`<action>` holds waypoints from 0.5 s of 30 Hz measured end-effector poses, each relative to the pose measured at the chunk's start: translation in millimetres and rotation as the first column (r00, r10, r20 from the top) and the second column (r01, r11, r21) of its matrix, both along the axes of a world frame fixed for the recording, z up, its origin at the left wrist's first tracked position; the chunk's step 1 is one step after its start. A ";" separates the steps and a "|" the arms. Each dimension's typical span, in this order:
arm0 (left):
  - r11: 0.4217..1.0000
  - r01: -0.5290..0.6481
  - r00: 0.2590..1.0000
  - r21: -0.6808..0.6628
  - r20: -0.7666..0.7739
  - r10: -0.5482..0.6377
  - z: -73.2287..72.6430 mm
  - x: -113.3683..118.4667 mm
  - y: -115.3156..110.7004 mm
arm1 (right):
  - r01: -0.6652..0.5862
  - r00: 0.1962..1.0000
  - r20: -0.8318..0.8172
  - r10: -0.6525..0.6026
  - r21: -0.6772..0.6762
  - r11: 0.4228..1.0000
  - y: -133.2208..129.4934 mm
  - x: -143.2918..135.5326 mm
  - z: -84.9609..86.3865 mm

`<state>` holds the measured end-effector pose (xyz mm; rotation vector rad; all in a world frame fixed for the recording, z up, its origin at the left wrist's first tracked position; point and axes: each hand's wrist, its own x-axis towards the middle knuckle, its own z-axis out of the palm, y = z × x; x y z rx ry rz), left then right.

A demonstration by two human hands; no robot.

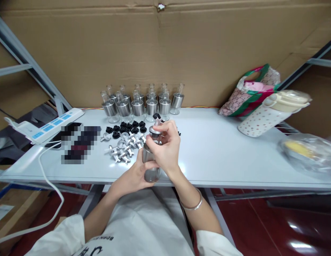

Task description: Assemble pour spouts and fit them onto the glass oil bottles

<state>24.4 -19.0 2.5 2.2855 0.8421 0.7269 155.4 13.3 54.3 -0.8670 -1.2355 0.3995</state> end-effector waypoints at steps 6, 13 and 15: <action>0.999 0.029 1.000 0.023 -0.003 -0.029 3.2 -0.8 -0.4 | -0.004 1.000 -0.030 0.002 -0.042 0.999 -2.2 -0.1 3.3; 0.995 0.012 0.998 0.097 0.067 -0.018 -11.0 0.8 3.9 | -0.021 1.000 0.013 0.021 0.004 1.000 -2.2 2.3 -0.3; 0.992 0.004 0.989 0.124 0.143 -0.022 -16.1 2.0 5.8 | -0.005 0.999 0.053 0.003 0.036 0.999 -3.3 3.3 1.4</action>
